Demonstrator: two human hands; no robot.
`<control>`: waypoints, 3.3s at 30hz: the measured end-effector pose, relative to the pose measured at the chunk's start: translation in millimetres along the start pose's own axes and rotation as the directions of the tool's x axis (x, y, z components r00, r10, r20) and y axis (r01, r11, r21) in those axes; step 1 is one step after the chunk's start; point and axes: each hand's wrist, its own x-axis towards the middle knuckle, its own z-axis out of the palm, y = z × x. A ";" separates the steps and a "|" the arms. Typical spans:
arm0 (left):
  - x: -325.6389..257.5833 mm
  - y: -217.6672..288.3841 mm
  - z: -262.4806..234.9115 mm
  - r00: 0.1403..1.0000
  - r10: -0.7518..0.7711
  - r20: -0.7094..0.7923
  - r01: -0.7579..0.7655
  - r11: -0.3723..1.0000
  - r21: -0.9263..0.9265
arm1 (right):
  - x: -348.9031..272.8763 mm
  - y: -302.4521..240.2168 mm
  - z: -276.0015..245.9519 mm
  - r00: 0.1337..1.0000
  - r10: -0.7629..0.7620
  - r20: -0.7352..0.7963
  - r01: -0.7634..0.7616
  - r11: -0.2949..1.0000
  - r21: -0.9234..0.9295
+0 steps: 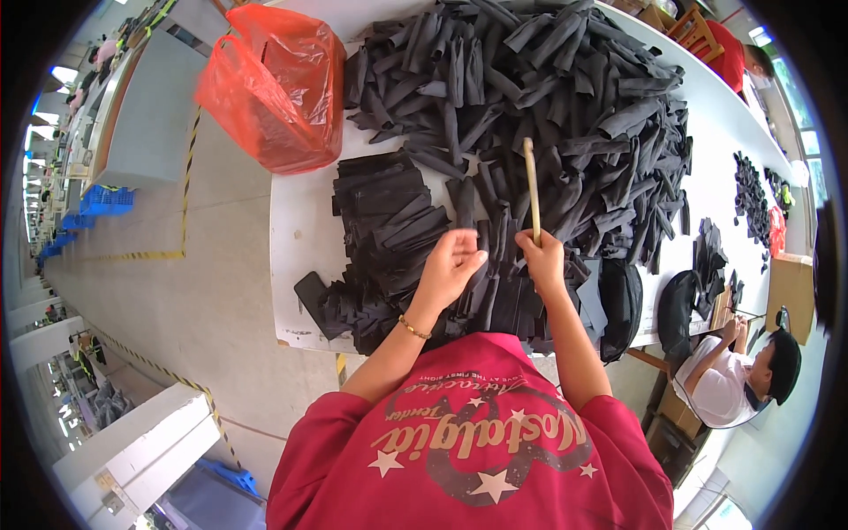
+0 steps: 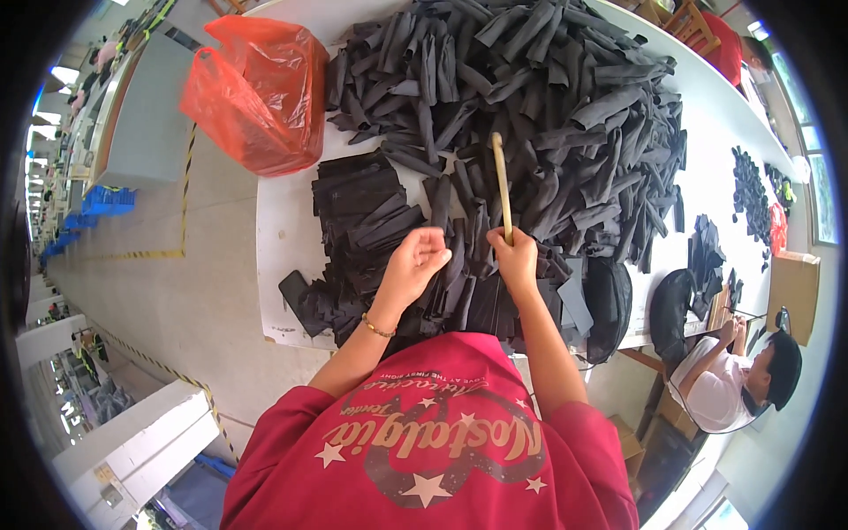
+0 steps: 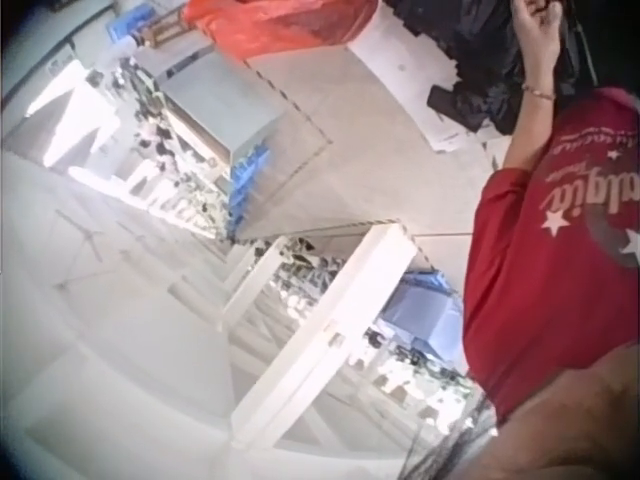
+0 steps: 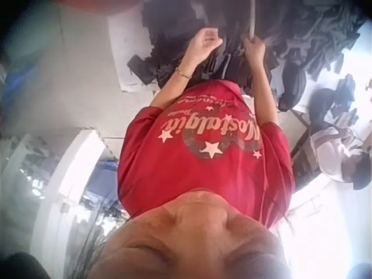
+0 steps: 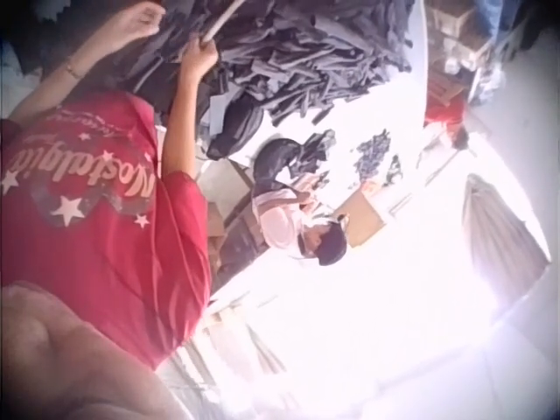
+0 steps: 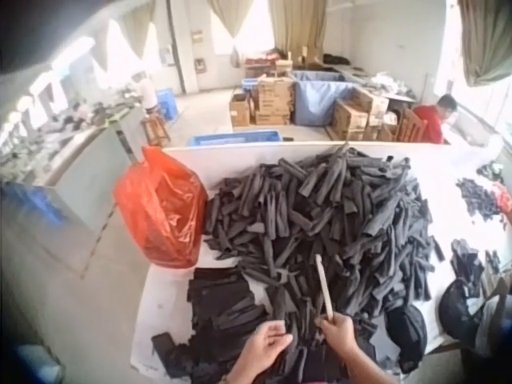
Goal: Manually processing black foam tubes by turning them inside out or clearing them using a wooden stick.
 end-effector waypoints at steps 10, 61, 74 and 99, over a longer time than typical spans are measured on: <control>22.0 41.9 25.0 0.870 -0.260 0.419 0.391 0.882 -0.264 | -23.7 -91.5 -14.4 0.973 -0.213 0.088 0.164 0.908 0.386; 67.3 35.5 -82.6 0.928 0.265 0.261 -0.371 0.605 0.704 | 41.6 -83.7 -109.9 0.571 -0.560 0.600 0.814 0.480 -0.327; 20.1 75.7 -23.8 0.640 0.754 -0.148 -0.502 0.556 0.663 | -5.3 -54.9 -2.6 0.725 -0.437 0.532 0.396 0.897 0.197; 32.6 35.2 -33.6 0.787 -0.464 -0.407 -0.045 0.615 -0.787 | -132.4 -31.0 -14.2 0.788 -0.500 0.359 0.551 0.833 -0.049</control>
